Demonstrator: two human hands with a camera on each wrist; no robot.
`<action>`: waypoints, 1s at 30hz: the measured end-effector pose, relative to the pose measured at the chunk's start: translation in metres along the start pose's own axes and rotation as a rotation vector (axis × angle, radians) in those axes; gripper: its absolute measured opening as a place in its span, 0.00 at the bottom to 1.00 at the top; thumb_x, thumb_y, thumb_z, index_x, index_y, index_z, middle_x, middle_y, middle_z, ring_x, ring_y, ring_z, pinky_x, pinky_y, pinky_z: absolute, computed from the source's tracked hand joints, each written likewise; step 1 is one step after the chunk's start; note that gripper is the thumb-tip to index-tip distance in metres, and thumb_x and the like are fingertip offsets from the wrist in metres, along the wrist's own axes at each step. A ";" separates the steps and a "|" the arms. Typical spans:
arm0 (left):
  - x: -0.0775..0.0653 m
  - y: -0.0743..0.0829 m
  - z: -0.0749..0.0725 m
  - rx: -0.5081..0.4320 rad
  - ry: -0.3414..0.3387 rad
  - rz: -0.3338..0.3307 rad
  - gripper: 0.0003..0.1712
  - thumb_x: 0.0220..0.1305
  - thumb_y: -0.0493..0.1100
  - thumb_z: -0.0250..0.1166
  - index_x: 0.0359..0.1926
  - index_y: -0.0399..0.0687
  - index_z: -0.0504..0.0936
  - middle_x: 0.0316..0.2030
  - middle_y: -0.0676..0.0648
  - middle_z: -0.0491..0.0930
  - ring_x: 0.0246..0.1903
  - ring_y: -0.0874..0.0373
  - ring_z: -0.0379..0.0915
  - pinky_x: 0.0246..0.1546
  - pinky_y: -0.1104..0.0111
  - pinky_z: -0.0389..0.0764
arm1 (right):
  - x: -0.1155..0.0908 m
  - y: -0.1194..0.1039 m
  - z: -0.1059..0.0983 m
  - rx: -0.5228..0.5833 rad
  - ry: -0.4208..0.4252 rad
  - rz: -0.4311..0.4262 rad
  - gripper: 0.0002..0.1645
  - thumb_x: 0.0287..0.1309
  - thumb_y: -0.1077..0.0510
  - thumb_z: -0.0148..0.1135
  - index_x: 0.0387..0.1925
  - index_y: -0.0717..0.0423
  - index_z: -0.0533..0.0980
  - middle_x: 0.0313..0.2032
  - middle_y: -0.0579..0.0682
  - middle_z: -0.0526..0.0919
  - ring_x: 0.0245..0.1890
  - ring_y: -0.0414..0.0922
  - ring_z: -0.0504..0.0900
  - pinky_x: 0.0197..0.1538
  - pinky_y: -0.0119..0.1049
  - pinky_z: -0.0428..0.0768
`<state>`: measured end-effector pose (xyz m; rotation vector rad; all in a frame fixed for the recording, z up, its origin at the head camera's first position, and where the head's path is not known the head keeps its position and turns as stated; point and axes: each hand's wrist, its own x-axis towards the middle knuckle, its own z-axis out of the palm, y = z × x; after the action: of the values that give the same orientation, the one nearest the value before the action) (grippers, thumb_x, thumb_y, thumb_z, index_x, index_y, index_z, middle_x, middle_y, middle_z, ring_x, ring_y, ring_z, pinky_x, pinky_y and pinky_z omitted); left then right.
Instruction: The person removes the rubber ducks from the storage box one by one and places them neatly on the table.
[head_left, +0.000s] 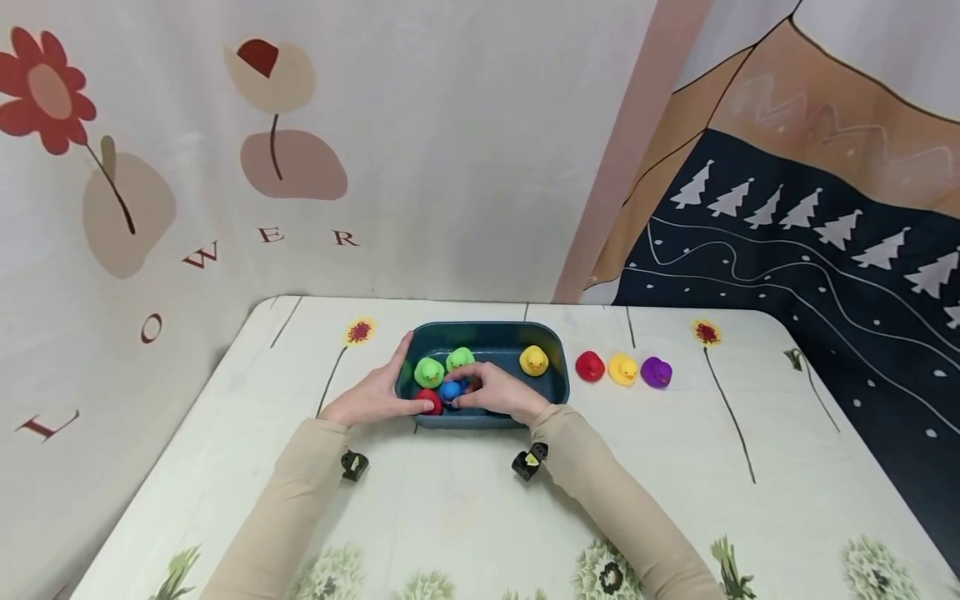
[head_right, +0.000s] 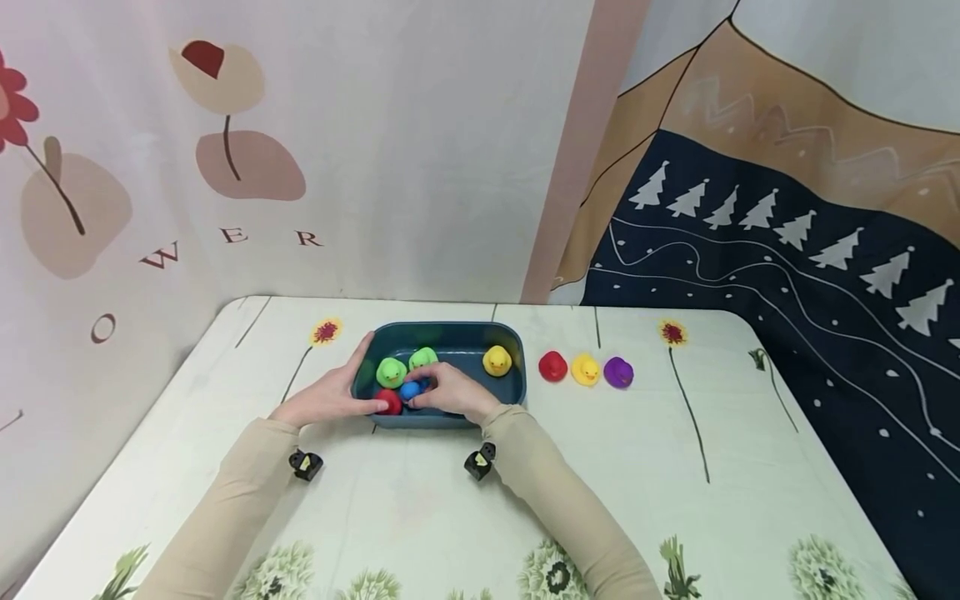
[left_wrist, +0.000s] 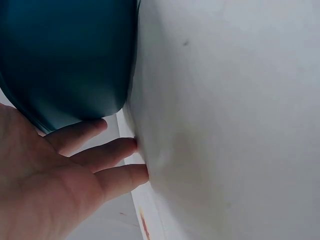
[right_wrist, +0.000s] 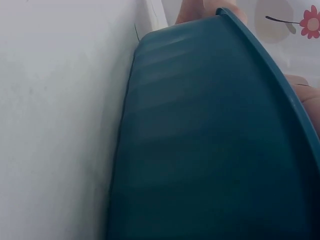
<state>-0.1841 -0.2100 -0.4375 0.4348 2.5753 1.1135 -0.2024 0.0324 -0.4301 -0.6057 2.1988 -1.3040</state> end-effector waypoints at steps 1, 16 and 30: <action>0.000 0.000 0.000 0.000 0.002 0.000 0.67 0.55 0.60 0.70 0.76 0.54 0.27 0.69 0.31 0.55 0.65 0.35 0.56 0.60 0.39 0.60 | 0.000 0.000 0.000 0.000 -0.002 0.004 0.20 0.60 0.61 0.66 0.54 0.56 0.78 0.43 0.49 0.75 0.35 0.45 0.73 0.35 0.32 0.73; -0.002 -0.001 0.000 0.005 0.023 0.008 0.68 0.53 0.63 0.70 0.76 0.55 0.28 0.69 0.31 0.57 0.64 0.36 0.58 0.61 0.42 0.61 | -0.003 0.002 0.002 0.034 0.017 -0.024 0.10 0.59 0.66 0.65 0.43 0.57 0.81 0.40 0.49 0.77 0.35 0.46 0.74 0.38 0.33 0.76; 0.000 0.000 0.000 -0.004 0.009 0.004 0.68 0.54 0.61 0.71 0.76 0.56 0.29 0.70 0.32 0.55 0.65 0.36 0.56 0.61 0.41 0.60 | -0.013 0.004 -0.003 0.120 0.098 -0.134 0.15 0.58 0.65 0.66 0.48 0.60 0.81 0.41 0.51 0.79 0.37 0.46 0.76 0.42 0.33 0.79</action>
<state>-0.1843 -0.2098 -0.4380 0.4346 2.5808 1.1240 -0.1947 0.0437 -0.4298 -0.6654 2.1697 -1.5530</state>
